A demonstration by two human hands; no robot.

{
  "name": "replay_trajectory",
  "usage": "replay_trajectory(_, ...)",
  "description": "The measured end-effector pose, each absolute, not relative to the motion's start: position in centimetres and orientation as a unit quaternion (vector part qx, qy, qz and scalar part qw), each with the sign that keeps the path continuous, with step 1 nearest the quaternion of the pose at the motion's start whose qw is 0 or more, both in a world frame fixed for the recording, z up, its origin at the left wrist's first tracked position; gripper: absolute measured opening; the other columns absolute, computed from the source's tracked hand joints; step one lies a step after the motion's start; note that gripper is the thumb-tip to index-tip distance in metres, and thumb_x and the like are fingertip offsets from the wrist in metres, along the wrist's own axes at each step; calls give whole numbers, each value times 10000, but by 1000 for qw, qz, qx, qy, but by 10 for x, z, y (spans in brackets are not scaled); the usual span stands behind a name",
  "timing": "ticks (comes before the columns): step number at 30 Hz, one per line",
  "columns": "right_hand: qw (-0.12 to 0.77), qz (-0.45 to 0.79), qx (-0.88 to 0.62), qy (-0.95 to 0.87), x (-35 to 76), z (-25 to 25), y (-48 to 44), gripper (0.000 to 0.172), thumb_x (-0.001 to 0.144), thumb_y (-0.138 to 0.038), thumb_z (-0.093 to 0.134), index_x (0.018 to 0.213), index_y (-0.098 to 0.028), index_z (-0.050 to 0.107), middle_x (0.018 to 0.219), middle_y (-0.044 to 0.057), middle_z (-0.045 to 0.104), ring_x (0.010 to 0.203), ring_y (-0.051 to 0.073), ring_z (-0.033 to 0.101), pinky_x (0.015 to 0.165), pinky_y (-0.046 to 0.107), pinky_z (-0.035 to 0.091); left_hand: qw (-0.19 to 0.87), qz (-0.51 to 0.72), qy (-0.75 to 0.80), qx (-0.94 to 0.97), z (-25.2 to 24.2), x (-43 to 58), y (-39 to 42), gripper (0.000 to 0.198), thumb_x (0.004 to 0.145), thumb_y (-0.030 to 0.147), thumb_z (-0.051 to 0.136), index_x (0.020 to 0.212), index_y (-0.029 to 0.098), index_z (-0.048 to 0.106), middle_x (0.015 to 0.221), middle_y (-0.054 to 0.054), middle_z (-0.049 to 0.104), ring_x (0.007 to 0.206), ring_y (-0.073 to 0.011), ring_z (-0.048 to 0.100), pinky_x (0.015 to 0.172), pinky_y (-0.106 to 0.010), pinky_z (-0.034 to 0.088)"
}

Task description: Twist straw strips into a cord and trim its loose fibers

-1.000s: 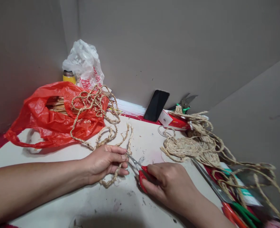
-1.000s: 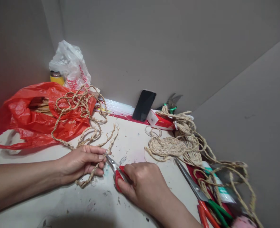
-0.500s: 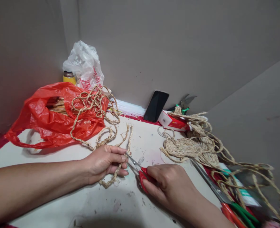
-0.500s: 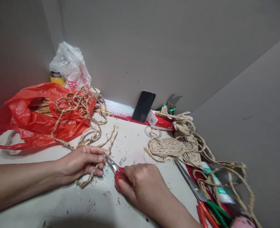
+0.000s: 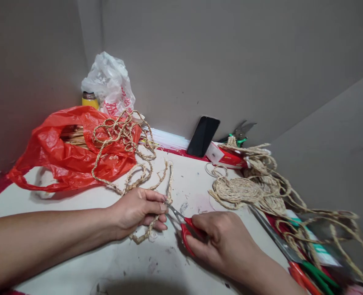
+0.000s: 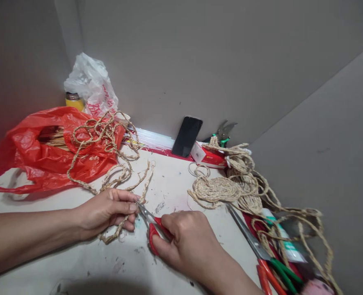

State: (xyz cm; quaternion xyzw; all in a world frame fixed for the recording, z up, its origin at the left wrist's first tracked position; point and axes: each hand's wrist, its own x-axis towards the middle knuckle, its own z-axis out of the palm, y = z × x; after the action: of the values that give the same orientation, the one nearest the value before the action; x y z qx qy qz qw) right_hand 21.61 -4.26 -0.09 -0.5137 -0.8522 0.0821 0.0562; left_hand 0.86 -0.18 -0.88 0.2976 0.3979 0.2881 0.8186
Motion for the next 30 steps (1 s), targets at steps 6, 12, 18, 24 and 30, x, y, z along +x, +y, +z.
replay_trajectory(6, 67, 85, -502, -858, 219, -3, -42, 304, 790, -315, 499, 525, -180, 435, 472, -22, 474, 446, 82, 339, 491, 248, 189, 818, 288, 394, 304, -7, 8, -2, 149, 638, 112, 705, 735, 89, 594, 603, -16, 575, 524, -85, 560, 581, -239, 539)
replay_trajectory(12, 180, 134, -559, -798, 226, -12, -35, 349, 801, -339, 490, 512, -192, 360, 465, -49, 352, 450, 82, 291, 467, 234, 209, 816, 302, 395, 295, -8, 8, -2, 219, 688, 71, 658, 891, 98, 579, 647, -19, 595, 551, -97, 582, 588, -250, 546)
replay_trajectory(18, 246, 265, -585, -726, 225, -12, -31, 363, 809, -383, 479, 518, -204, 354, 513, -44, 297, 493, 95, 298, 452, 215, 261, 815, 306, 389, 301, -12, 8, -2, 231, 689, 62, 657, 893, 105, 558, 632, -17, 595, 564, -104, 596, 593, -238, 540)
replay_trajectory(24, 156, 149, -556, -803, 220, -6, -36, 304, 744, -326, 539, 524, -193, 376, 475, -49, 388, 459, 82, 304, 472, 226, 229, 813, 316, 391, 293, -11, 8, -2, 234, 688, 56, 668, 883, 110, 551, 640, -13, 595, 584, -106, 599, 600, -241, 541)
replay_trajectory(30, 86, 68, -551, -827, 218, -1, -37, 232, 710, -336, 558, 564, -193, 448, 516, -26, 504, 471, 96, 354, 499, 238, 211, 820, 312, 384, 287, -9, 7, -2, 144, 743, 90, 637, 865, 95, 562, 778, -84, 655, 634, -121, 632, 610, -231, 535)
